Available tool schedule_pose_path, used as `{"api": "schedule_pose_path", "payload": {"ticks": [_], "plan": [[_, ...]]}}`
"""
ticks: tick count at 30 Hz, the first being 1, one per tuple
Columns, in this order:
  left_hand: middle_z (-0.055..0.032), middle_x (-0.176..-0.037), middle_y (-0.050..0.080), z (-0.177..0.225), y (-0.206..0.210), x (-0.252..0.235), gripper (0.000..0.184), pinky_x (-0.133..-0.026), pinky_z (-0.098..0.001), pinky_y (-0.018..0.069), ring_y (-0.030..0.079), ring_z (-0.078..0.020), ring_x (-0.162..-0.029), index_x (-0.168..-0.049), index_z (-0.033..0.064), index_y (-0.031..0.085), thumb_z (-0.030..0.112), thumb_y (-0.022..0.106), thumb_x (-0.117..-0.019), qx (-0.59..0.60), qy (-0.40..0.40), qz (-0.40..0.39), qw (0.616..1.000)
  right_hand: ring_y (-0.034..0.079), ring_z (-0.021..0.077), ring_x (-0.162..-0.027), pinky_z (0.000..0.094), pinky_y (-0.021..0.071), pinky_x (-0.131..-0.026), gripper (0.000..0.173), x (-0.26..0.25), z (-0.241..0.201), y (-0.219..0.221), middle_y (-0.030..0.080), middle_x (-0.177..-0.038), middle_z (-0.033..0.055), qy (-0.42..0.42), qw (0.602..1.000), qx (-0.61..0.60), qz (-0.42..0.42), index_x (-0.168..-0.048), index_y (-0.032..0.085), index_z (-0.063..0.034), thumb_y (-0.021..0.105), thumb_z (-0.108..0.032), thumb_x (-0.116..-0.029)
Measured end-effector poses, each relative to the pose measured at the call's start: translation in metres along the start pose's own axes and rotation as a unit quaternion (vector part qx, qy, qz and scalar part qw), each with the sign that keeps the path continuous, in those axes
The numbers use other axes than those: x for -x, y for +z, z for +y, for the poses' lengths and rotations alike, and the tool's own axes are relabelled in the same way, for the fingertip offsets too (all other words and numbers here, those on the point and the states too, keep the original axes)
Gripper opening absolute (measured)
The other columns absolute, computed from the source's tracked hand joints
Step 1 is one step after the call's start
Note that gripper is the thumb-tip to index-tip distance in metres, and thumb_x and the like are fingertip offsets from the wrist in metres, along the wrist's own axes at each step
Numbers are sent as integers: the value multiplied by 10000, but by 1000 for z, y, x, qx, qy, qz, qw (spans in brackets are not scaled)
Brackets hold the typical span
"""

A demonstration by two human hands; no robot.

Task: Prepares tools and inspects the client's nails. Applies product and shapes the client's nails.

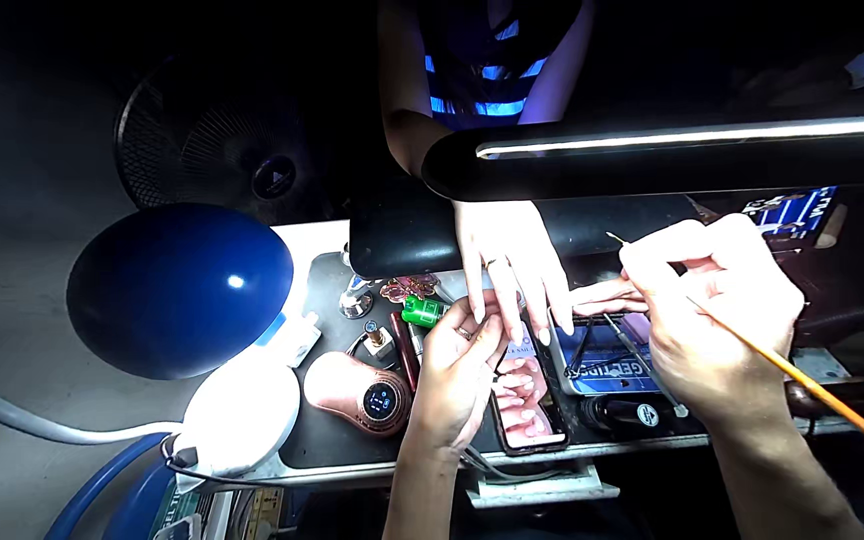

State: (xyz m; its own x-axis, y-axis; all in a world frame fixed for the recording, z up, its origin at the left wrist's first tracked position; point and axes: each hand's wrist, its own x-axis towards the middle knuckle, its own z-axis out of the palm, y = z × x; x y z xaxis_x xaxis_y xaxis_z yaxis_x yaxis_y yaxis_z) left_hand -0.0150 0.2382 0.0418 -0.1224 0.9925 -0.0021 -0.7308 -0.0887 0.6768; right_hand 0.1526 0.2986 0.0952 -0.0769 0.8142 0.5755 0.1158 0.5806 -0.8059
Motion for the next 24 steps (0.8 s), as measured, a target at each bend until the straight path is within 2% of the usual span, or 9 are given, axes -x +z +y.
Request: {"api": "schedule_pose_path", "payload": {"ticks": [3, 5, 10, 15, 24], "plan": [[-163, -1257, 647, 2, -1, 0, 340, -1085, -356, 491, 637, -210, -1200, -1359, -68, 506, -68, 388, -1040, 10, -7, -35, 999, 761, 147, -648, 310, 689, -603, 83, 0, 1, -1, 744, -886, -53, 0, 1000, 6, 1, -1036, 562, -145, 560, -68, -1005], [-166, -1295, 631, 4, -2, 1, 363, -1117, -358, 461, 611, -207, -1241, -1381, -72, 491, -67, 367, -1039, 4, -14, -61, 998, 757, 135, -649, 302, 688, -604, 78, 0, 1, -3, 729, -893, -62, 2, 1000, 11, 0, -1041, 557, -145, 562, -73, -1011], [-174, -1271, 647, 7, -2, 4, 372, -1099, -363, 470, 626, -207, -1204, -1373, -92, 508, -69, 376, -1027, 5, -17, -90, 996, 759, 140, -646, 310, 688, -604, 79, -1, 1, -3, 740, -890, -59, -4, 1000, 9, 4, -1045, 555, -140, 553, -67, -1017], [-167, -1214, 675, 12, 4, 7, 321, -1087, -358, 490, 651, -205, -1175, -1298, -94, 565, -88, 419, -1013, 8, -12, -77, 997, 758, 133, -652, 304, 686, -606, 68, -1, -2, -4, 736, -877, -61, 5, 1000, 24, 11, -1038, 548, -143, 554, -78, -1019], [-176, -1220, 675, 11, 5, 4, 319, -1084, -364, 492, 650, -210, -1176, -1301, -101, 569, -87, 434, -1013, -10, -13, -85, 996, 757, 123, -660, 293, 684, -613, 86, -3, 0, -5, 737, -878, -68, -4, 1000, 14, 14, -1037, 555, -151, 556, -68, -1015]]}}
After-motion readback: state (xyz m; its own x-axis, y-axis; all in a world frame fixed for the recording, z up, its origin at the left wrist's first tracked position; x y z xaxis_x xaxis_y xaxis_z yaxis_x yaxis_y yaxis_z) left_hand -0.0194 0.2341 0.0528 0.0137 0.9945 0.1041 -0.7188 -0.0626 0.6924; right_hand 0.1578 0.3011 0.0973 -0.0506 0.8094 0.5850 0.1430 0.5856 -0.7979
